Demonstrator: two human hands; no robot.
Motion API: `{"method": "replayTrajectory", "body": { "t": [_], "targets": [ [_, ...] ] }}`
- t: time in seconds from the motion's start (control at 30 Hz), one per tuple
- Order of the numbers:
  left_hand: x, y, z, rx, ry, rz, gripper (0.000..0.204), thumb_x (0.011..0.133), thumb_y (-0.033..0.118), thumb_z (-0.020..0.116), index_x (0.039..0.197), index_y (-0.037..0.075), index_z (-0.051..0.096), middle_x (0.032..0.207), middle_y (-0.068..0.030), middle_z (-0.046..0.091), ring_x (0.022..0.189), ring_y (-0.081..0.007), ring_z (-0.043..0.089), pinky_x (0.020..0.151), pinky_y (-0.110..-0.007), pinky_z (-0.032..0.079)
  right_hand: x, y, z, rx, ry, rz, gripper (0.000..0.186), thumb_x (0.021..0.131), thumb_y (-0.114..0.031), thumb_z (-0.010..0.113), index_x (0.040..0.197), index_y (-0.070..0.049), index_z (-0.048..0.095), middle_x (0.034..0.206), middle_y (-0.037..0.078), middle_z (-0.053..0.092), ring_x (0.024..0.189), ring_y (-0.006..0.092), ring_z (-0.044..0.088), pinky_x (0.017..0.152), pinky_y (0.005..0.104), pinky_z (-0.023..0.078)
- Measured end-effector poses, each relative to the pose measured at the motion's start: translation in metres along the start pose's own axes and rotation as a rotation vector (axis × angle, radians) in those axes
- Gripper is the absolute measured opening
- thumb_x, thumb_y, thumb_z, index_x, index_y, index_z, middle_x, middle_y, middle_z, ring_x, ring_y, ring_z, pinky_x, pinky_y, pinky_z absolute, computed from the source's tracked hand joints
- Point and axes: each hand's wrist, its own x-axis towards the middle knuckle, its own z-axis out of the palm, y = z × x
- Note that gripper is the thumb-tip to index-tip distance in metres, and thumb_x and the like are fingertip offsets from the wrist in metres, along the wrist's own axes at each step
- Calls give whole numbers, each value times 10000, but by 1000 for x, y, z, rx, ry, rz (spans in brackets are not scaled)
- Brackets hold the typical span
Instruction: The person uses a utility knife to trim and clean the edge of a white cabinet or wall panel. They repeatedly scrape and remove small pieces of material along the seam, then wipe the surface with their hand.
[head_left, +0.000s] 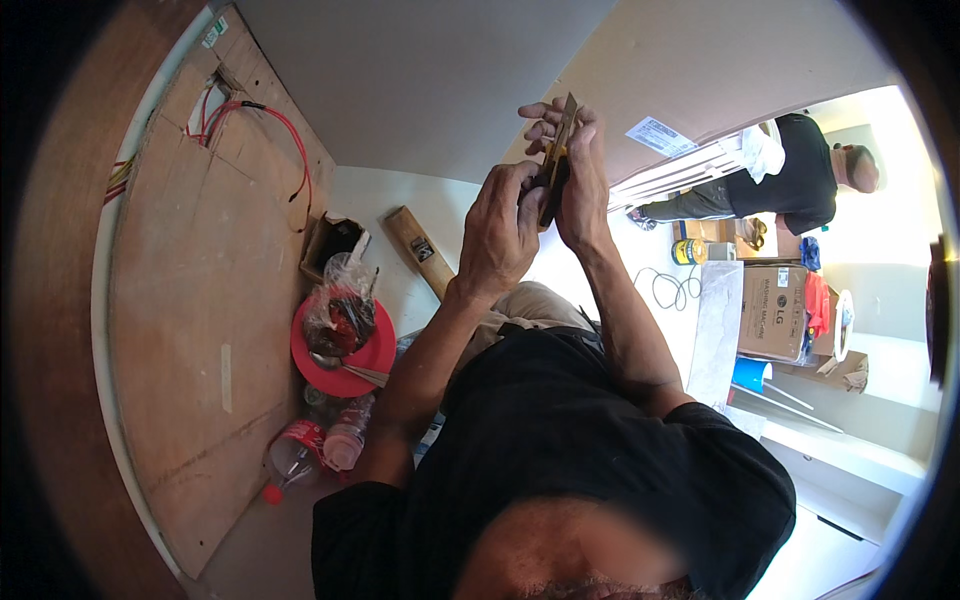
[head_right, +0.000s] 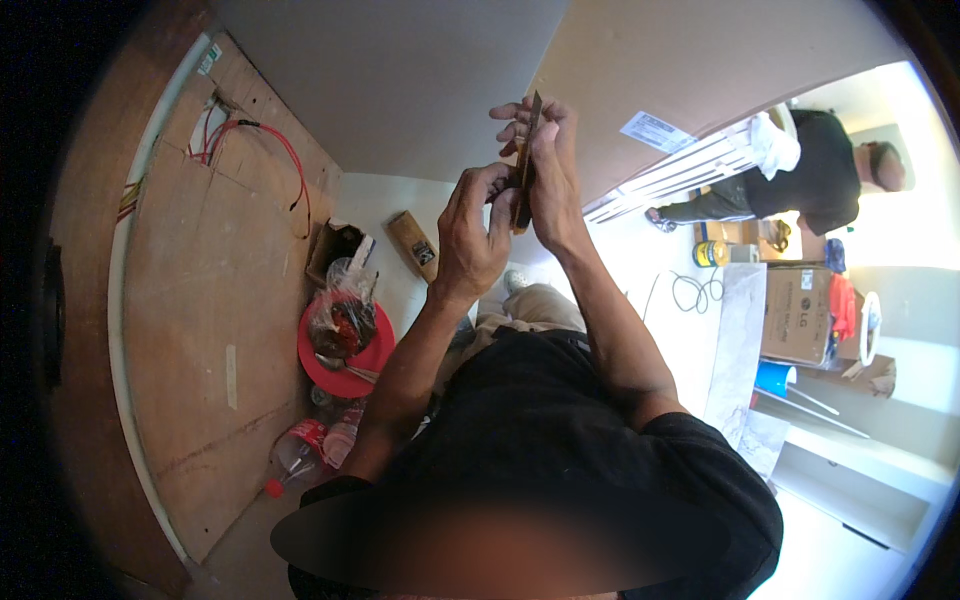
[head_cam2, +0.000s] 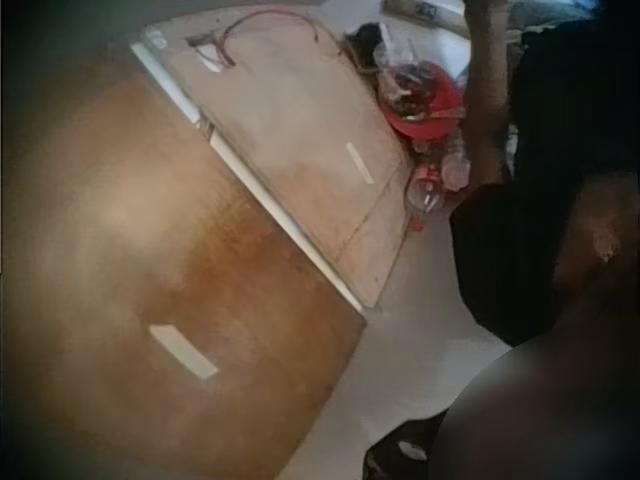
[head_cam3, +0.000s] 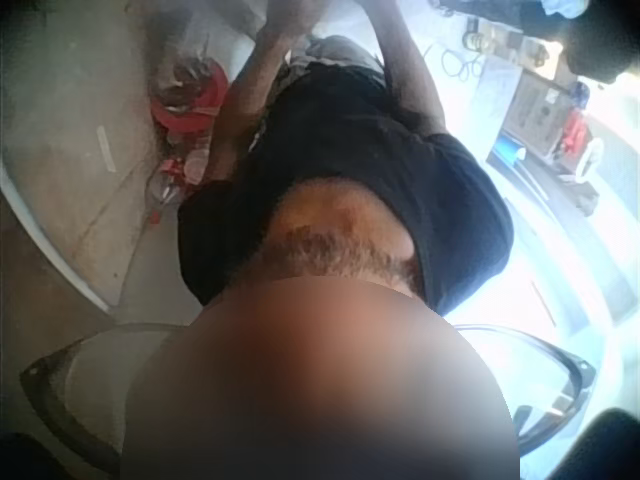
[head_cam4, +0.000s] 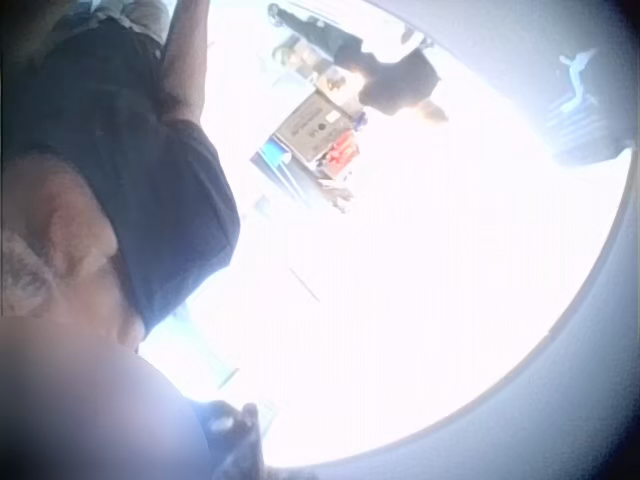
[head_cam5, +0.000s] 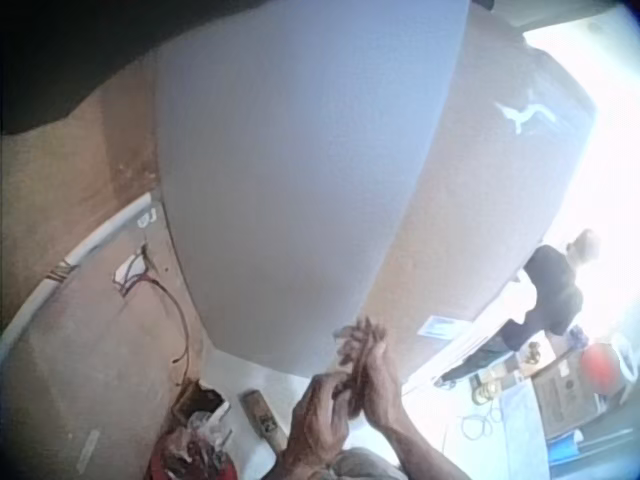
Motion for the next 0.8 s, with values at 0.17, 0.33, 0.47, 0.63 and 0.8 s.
{"method": "replayTrajectory", "body": {
  "t": [0.17, 0.33, 0.47, 0.63, 0.8],
  "targets": [
    [-5, 5, 9, -44, 66, -43, 219, 1111, 64, 632, 1312, -13, 590, 1120, -208, 651, 1034, -404, 705, 888, -507, 574, -42, -1, -4, -159, -64, 236, 728, 1208, -654, 303, 1347, -4, 600, 1022, 83, 623, 925, 173, 597, 827, 344, 516],
    [-1, 6, 11, 0, 99, -48, 140, 1137, 107, 576, 1188, -20, 606, 1049, -207, 654, 955, -397, 701, 802, -487, 536, -49, 4, -5, -291, -50, 76, 750, 1206, -666, 257, 1392, -29, 607, 968, 35, 578, 860, 136, 541, 751, 324, 465],
    [6, 7, 6, 70, 94, -64, 238, 1171, 178, 530, 1064, -13, 622, 883, -212, 635, 805, -401, 684, 696, -495, 497, -47, 2, 1, -289, -35, -11, 757, 1206, -662, 250, 1401, -24, 607, 1038, 65, 602, 920, 160, 567, 825, 344, 488],
    [11, 16, 12, 25, 117, -253, 390, 1194, 259, 536, 931, -6, 647, 701, -188, 619, 626, -389, 656, 604, -469, 476, -45, 1, 1, -233, -37, -30, 762, 1207, -659, 250, 1409, -17, 607, 1124, 89, 636, 1004, 171, 600, 900, 355, 506],
    [13, 17, 6, -104, 75, -409, 373, 1195, 305, 547, 1012, 0, 662, 659, -122, 609, 584, -323, 655, 590, -422, 493, -46, 6, 2, -121, -21, 74, 711, 1222, -617, 270, 1373, -22, 628, 1059, 50, 595, 897, 132, 557, 780, 307, 472]
  ]
}}
